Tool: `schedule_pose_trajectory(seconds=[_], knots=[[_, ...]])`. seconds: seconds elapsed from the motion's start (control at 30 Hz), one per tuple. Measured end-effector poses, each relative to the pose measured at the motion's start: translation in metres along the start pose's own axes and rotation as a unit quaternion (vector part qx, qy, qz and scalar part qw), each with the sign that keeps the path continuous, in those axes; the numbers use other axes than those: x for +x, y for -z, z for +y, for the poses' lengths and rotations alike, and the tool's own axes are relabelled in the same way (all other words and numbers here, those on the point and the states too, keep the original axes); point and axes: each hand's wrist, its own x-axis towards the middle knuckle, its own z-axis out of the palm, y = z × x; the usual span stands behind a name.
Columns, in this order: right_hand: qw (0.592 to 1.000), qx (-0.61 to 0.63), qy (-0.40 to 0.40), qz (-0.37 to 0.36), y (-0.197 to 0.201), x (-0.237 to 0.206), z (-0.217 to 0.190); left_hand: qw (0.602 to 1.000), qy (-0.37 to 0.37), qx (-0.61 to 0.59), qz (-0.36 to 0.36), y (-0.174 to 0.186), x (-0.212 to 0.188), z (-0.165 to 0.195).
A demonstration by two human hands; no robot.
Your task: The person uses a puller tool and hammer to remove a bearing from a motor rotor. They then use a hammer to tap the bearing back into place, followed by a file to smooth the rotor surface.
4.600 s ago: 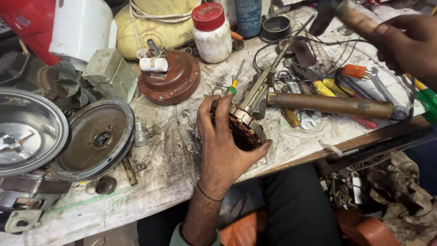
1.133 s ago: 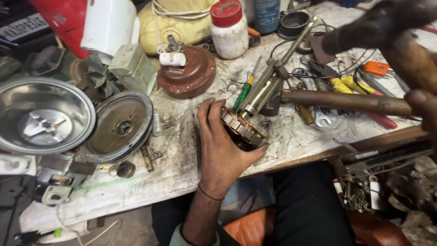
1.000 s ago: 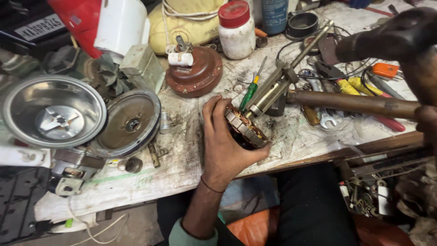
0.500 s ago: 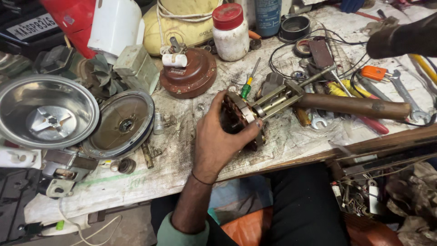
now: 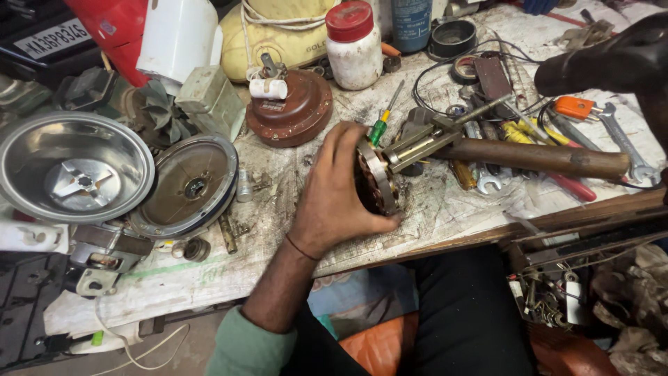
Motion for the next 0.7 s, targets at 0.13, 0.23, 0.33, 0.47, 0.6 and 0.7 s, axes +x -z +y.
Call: schedule_pose_trajectory(seconds=[0.13,0.23,0.33,0.47,0.6,0.7], knots=[[1.0,-0.004,-0.001,0.001,0.001,0.0,-0.003,0.983,0.153,-0.105,0.0,-0.003,0.004,-0.003],[1.0,-0.004,-0.002,0.0,0.001,0.003,0.0,0.961,0.226,-0.161,-0.007,-0.007,0.002,-0.01],[1.0,-0.008,0.001,0.002,0.001,0.003,0.002,0.969,0.206,-0.138,0.007,-0.015,-0.002,-0.017],[1.0,-0.012,0.012,-0.011,0.005,-0.015,0.0,0.981,0.121,-0.136,0.073,-0.031,-0.005,-0.02],[0.998,-0.064,0.018,-0.02,0.023,-0.066,-0.03,0.967,0.129,-0.214,0.042,-0.035,-0.009,-0.017],[0.98,-0.195,-0.037,-0.018,0.025,-0.074,-0.062,0.96,0.171,-0.221,0.03,-0.034,-0.007,-0.016]])
